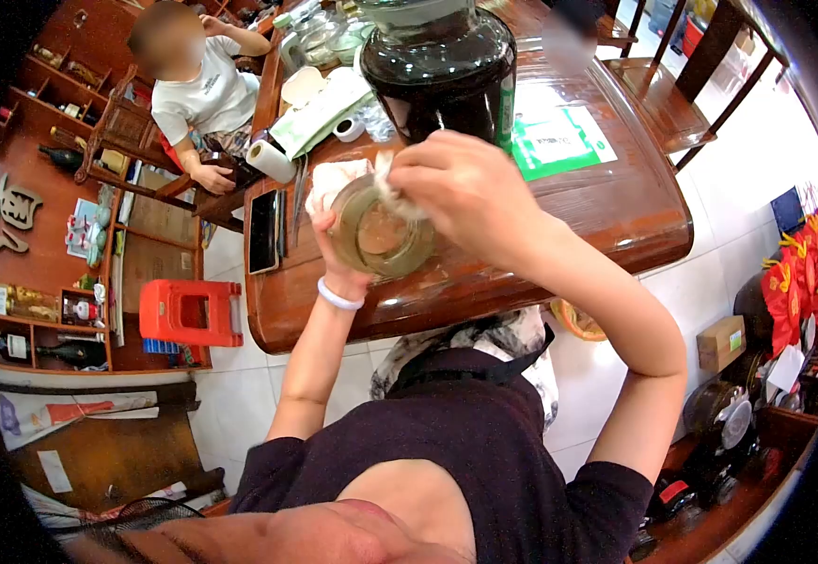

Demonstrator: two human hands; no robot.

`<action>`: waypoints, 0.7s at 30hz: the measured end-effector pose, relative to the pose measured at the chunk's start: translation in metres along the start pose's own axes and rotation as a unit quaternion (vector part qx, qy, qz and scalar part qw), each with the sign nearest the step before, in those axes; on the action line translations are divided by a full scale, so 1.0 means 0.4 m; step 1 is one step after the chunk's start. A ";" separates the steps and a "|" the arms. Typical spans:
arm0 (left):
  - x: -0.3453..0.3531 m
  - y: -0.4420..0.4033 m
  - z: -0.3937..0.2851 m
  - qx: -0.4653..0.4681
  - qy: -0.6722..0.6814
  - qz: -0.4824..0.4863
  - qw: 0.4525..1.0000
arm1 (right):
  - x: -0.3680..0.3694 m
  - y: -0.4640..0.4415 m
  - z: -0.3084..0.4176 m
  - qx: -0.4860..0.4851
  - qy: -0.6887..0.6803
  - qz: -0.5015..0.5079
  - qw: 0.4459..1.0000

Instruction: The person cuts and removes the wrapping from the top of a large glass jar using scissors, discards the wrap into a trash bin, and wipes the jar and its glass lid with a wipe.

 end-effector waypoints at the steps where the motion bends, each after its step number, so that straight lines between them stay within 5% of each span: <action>1: 0.010 0.000 -0.008 0.002 0.001 -0.002 1.000 | -0.014 0.003 0.003 -0.015 0.059 -0.026 0.998; 5: 0.019 -0.004 -0.003 -0.005 -0.006 0.018 1.000 | 0.064 0.049 -0.006 -0.131 0.131 0.029 0.982; 11: 0.016 -0.012 0.009 -0.007 -0.018 0.009 1.000 | 0.164 0.096 -0.018 -0.089 0.247 0.195 0.945; 13: 0.010 -0.014 0.019 -0.003 -0.024 0.027 0.999 | 0.170 0.095 -0.024 0.117 0.078 0.268 0.953; 14: 0.002 -0.008 0.022 0.008 -0.010 -0.007 1.000 | 0.151 0.087 -0.024 0.157 -0.063 0.259 0.951; 15: -0.002 -0.005 0.021 0.018 0.005 -0.039 0.999 | 0.143 0.092 -0.032 0.154 -0.059 0.257 0.952; 17: 0.019 -0.008 0.002 0.040 0.005 -0.024 0.999 | 0.119 0.113 -0.059 0.347 -0.370 0.060 0.860; 21: 0.044 -0.001 0.005 0.025 -0.029 -0.050 0.998 | 0.149 0.136 -0.036 0.335 -0.400 -0.005 0.853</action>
Point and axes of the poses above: each hand's wrist, its own y-axis away from the middle knuckle, its own x-axis out of the palm, z = x × y, the point moved 2 cm from there along -y, towards the middle knuckle, and after that the axes turned 2 degrees about -y, right-handed, at the moved point
